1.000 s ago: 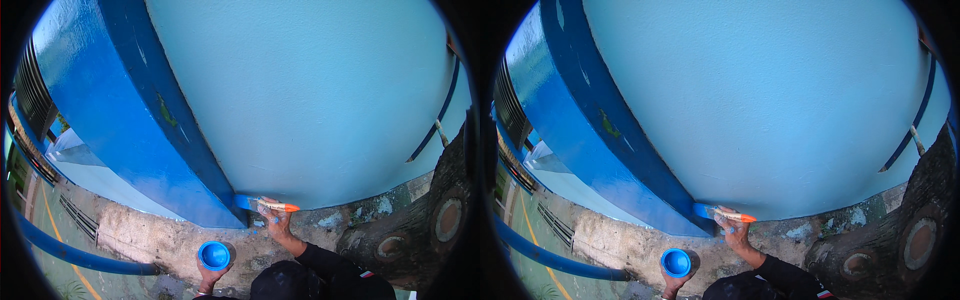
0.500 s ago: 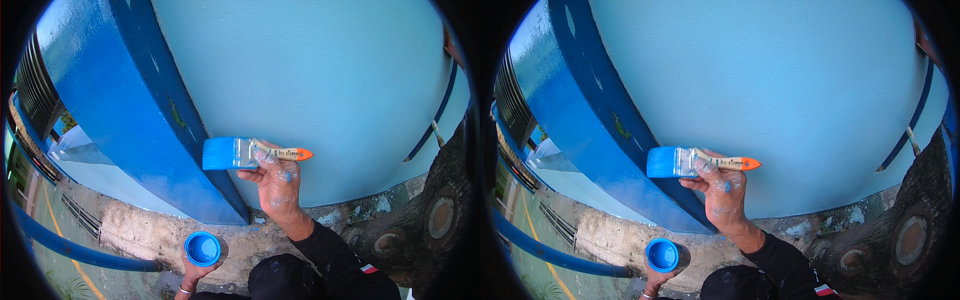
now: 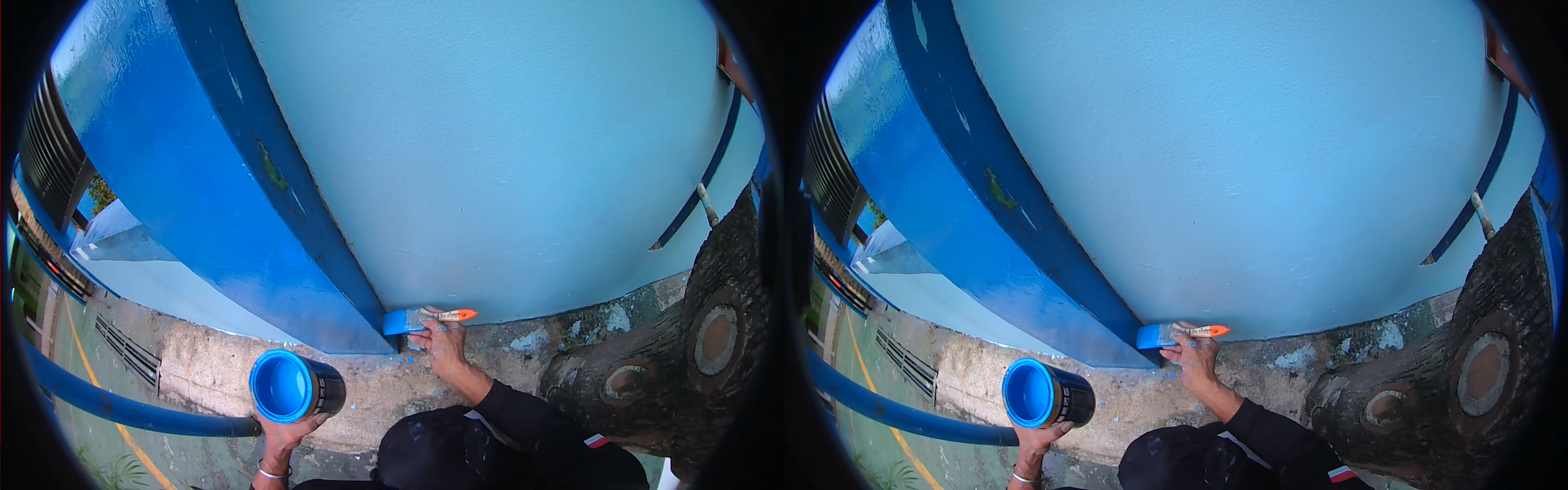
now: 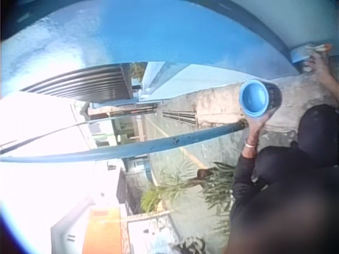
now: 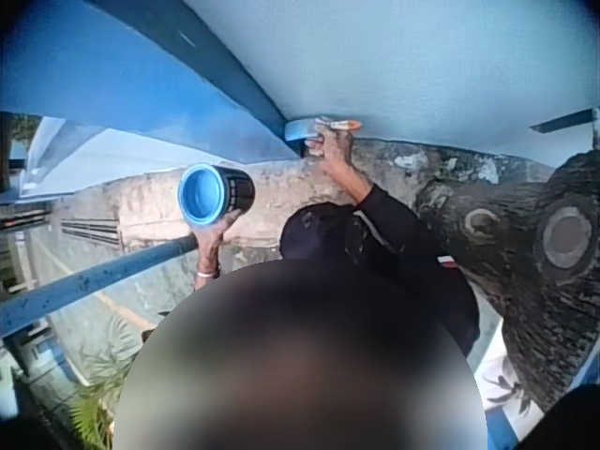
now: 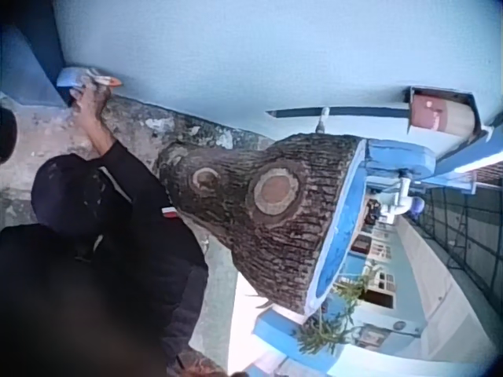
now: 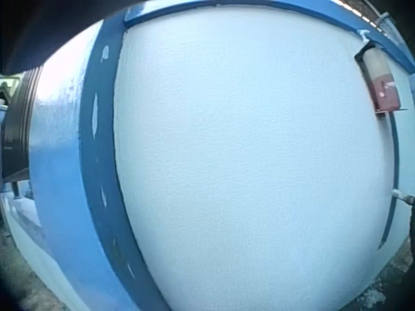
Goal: The person paints a blue stripe on an outdoor wall using a paintbrush dipped into a bucket of blue paint.
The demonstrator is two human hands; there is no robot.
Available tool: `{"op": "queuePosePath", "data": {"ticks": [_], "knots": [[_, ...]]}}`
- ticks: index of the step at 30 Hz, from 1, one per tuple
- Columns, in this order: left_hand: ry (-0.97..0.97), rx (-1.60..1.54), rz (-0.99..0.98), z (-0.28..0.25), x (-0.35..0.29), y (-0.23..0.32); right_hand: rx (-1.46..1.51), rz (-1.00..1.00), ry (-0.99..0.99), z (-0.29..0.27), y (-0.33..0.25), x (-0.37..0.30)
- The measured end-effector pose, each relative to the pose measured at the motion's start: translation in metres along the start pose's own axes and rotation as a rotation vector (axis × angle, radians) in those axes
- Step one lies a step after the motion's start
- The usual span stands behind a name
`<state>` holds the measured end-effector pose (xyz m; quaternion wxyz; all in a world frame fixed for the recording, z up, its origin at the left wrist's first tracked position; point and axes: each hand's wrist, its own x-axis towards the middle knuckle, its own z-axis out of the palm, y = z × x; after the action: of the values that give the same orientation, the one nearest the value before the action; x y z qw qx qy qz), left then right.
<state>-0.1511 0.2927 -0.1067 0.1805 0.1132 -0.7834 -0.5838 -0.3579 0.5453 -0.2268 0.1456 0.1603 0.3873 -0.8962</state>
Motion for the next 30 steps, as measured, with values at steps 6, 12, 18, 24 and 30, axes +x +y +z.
{"op": "queuePosePath", "data": {"ticks": [6,12,18,24,30], "knots": [[0.091,0.037,-0.001,-0.008,0.002,0.025,-0.580,-0.489,-0.071,0.035,-0.006,-0.006],[0.170,0.047,-0.050,-0.004,-0.003,0.054,-0.522,-0.740,-0.276,0.094,-0.058,-0.042],[0.187,0.038,-0.073,-0.002,-0.006,0.066,0.186,-0.416,-0.436,0.101,-0.089,-0.054],[0.216,0.017,-0.099,-0.004,-0.013,0.067,0.310,0.114,-0.245,0.037,-0.007,-0.001],[0.227,-0.041,-0.122,0.003,-0.014,0.075,0.142,0.113,-0.016,-0.034,0.041,0.022]]}}
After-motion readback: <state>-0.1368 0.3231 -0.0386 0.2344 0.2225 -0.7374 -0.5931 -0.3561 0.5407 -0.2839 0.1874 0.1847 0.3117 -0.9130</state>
